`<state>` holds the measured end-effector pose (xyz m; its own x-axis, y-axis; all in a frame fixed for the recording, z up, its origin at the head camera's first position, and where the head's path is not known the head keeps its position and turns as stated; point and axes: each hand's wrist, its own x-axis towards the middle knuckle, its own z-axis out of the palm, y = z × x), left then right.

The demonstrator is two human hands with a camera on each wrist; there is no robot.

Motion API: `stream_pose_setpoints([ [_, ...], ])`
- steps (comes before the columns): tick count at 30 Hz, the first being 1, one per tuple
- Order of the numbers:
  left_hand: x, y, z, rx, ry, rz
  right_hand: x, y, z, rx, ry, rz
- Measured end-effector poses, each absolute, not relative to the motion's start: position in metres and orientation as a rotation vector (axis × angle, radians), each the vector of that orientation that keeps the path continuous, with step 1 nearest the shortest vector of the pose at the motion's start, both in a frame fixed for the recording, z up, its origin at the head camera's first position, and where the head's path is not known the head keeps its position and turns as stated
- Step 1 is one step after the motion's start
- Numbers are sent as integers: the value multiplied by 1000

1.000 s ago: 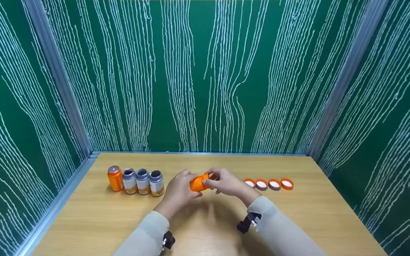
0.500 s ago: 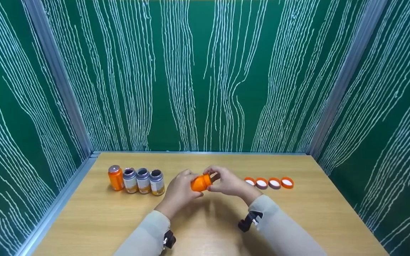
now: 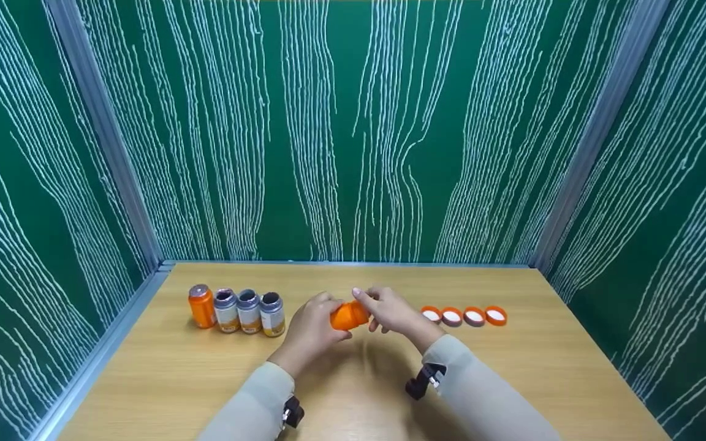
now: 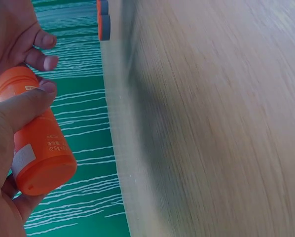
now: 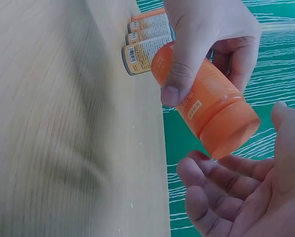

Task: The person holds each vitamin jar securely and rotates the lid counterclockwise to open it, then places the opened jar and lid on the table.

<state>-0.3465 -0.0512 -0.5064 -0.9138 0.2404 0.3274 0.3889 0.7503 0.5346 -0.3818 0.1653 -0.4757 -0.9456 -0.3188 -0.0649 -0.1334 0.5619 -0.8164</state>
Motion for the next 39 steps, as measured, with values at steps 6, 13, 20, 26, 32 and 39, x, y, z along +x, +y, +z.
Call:
stream_pose_setpoints([
  [6, -345, -51, -507, -464, -2737, -936, -381, 166, -478, -393, 2581, -1262],
  [13, -345, -53, -509, -486, -2726, -967, -381, 168, -478, -482, 2562, -1276],
  [20, -347, -54, -510, -476, -2735, -992, -382, 174, -476, -628, 2578, -1236],
  [26, -347, -55, -511, -494, -2728, -962, -384, 176, -476, -796, 2554, -1247],
  [32, -348, -54, -512, -507, -2717, -963, -385, 177, -481, -868, 2534, -1285],
  [39, -348, -53, -513, -542, -2698, -941, -383, 176, -484, -673, 2539, -1341],
])
